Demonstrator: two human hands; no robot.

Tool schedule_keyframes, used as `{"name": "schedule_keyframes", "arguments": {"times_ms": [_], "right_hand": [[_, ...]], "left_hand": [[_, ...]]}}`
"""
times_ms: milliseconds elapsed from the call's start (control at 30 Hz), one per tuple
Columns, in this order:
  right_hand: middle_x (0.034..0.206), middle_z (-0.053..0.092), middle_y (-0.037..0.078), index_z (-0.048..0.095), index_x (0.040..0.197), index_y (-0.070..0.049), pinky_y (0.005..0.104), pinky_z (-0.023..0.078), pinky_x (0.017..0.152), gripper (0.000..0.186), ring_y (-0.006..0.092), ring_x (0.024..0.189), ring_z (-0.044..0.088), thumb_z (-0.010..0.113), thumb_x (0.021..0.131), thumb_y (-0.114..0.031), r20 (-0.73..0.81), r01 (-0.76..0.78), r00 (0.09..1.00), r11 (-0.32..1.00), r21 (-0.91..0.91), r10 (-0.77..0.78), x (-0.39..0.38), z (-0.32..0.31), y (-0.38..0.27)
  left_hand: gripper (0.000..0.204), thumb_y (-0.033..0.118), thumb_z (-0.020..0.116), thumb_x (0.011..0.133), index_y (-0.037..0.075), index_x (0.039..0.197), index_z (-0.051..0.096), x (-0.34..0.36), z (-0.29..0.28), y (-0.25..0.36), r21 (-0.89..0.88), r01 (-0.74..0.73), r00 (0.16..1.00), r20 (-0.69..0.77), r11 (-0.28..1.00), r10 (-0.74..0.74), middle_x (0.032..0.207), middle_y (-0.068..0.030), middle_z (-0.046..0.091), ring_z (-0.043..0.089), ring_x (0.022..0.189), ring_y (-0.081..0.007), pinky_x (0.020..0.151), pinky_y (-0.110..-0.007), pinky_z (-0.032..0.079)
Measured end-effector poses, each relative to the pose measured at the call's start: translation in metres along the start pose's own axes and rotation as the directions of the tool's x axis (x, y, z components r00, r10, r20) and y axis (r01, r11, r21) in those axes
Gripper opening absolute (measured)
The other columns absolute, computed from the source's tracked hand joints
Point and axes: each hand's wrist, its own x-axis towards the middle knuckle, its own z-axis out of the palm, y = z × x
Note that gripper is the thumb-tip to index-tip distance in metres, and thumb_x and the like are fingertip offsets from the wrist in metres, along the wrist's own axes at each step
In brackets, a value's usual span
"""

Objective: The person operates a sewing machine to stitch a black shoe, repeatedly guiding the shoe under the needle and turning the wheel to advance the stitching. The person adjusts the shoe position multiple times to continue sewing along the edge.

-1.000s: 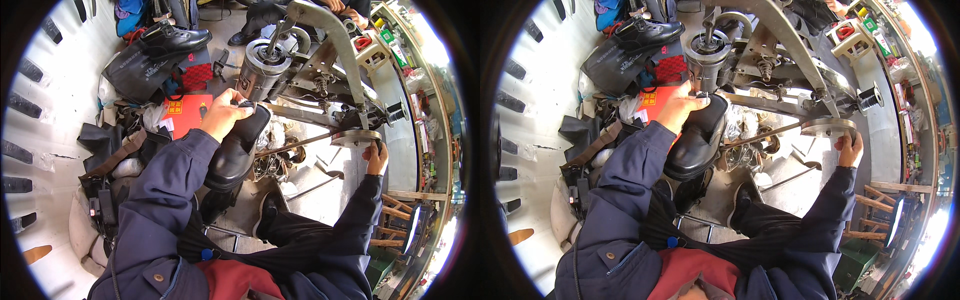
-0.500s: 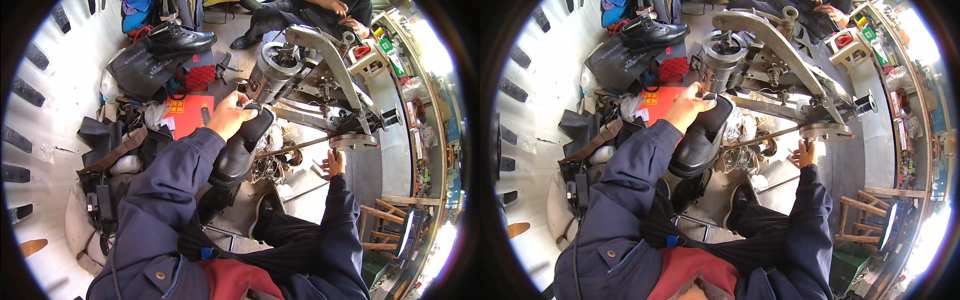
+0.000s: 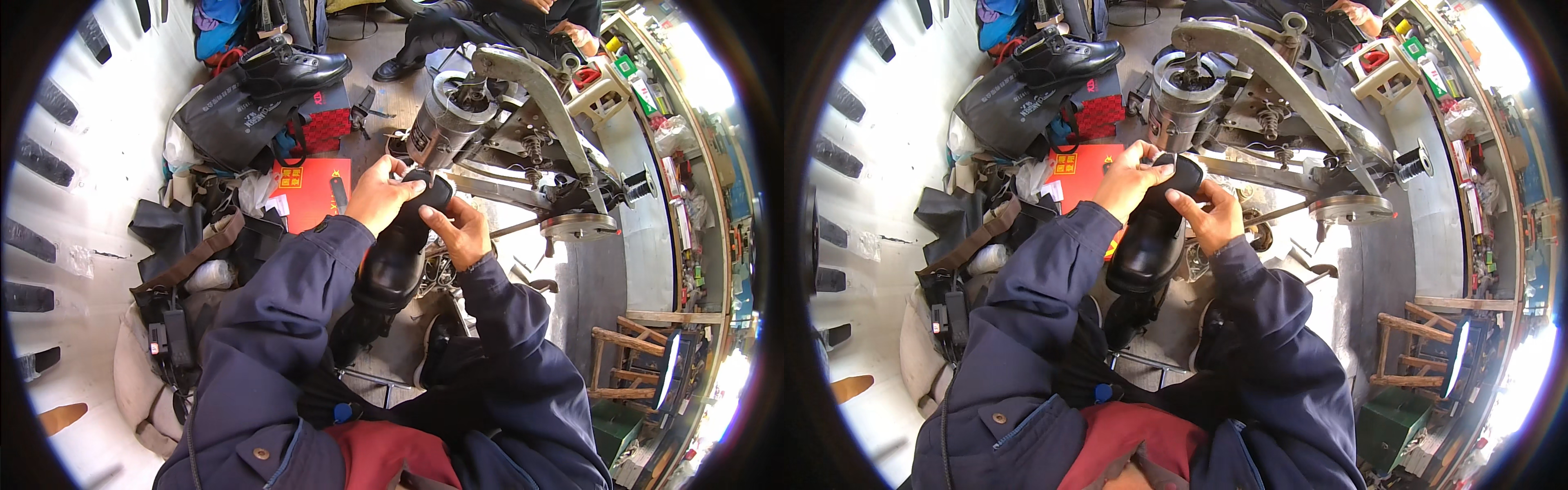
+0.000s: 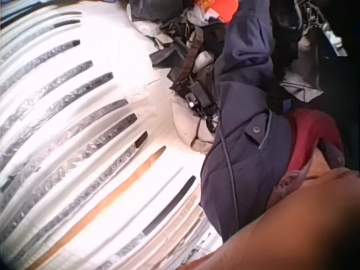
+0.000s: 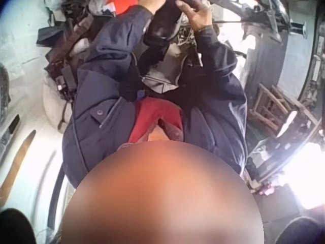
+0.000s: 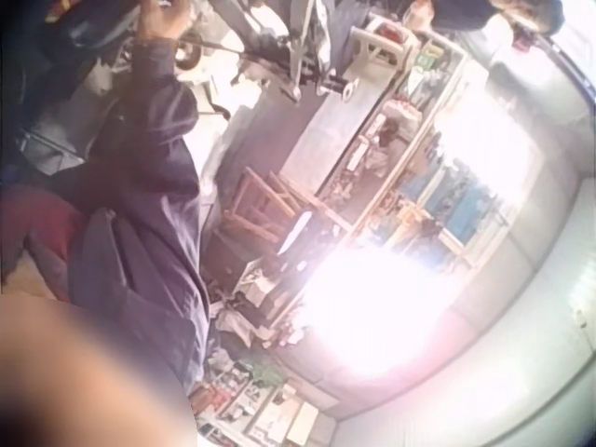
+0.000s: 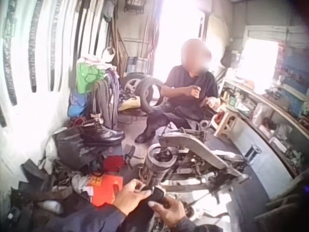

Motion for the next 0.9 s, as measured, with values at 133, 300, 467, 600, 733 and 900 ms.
{"name": "schedule_keyframes", "arguments": {"times_ms": [133,300,467,600,733,900], "right_hand": [[0.087,0.071,0.007,0.067,0.106,0.002,0.0268,0.051,0.073,0.041,0.0092,0.079,0.063,0.079,0.081,-0.029,-0.019,0.105,0.994,0.994,-0.023,-0.105,0.006,0.009,0.009],[0.080,0.072,0.006,0.071,0.097,0.003,0.0276,0.052,0.068,0.038,0.0088,0.072,0.063,0.080,0.079,-0.030,-0.005,-0.003,1.000,0.999,-0.039,0.003,0.011,0.007,0.020],[0.088,0.072,0.005,0.070,0.100,0.004,0.0240,0.051,0.073,0.032,0.0082,0.078,0.063,0.079,0.082,-0.021,0.022,-0.107,0.994,0.989,-0.103,0.110,0.011,0.013,0.023],[0.078,0.072,0.007,0.072,0.094,0.002,0.0267,0.052,0.064,0.034,0.0097,0.067,0.063,0.081,0.078,-0.026,-0.034,-0.056,0.998,0.998,0.032,0.057,0.010,0.016,0.030],[0.076,0.072,0.007,0.072,0.093,0.002,0.0267,0.051,0.062,0.033,0.0092,0.064,0.062,0.082,0.077,-0.024,-0.072,0.001,0.997,0.998,0.068,0.003,0.015,0.018,0.045],[0.073,0.071,0.006,0.072,0.092,0.002,0.0269,0.050,0.061,0.032,0.0087,0.062,0.061,0.082,0.075,-0.024,-0.061,0.012,0.998,0.998,0.054,-0.009,0.021,0.018,0.049]], "left_hand": [[0.031,0.015,0.078,0.080,0.004,0.096,0.054,0.001,-0.001,-0.004,0.006,0.005,1.000,-0.001,1.000,-0.005,0.077,-0.0033,0.060,0.056,0.071,-0.0114,0.066,-0.029,0.046],[0.033,0.017,0.078,0.079,0.004,0.099,0.055,0.002,-0.005,-0.007,0.142,-0.020,1.000,-0.009,0.990,0.021,0.078,-0.0048,0.062,0.058,0.072,-0.0133,0.068,-0.030,0.047],[0.035,0.017,0.078,0.079,0.004,0.102,0.055,0.002,-0.006,-0.005,0.171,-0.036,0.999,-0.015,0.985,0.039,0.079,-0.0062,0.064,0.062,0.076,-0.0148,0.070,-0.030,0.049],[0.036,0.014,0.079,0.078,0.005,0.103,0.055,-0.001,-0.004,-0.003,0.140,-0.026,0.999,-0.016,0.990,0.029,0.079,-0.0060,0.064,0.062,0.076,-0.0135,0.069,-0.030,0.049],[0.035,0.009,0.077,0.078,0.005,0.104,0.054,-0.002,-0.009,-0.002,0.114,-0.030,0.999,0.015,0.993,0.028,0.081,-0.0067,0.066,0.061,0.076,-0.0119,0.069,-0.029,0.049],[0.035,0.007,0.075,0.078,0.005,0.106,0.054,-0.009,-0.017,0.006,0.085,-0.097,0.991,0.104,0.992,0.088,0.082,-0.0094,0.068,0.063,0.076,-0.0153,0.071,-0.030,0.049]]}}
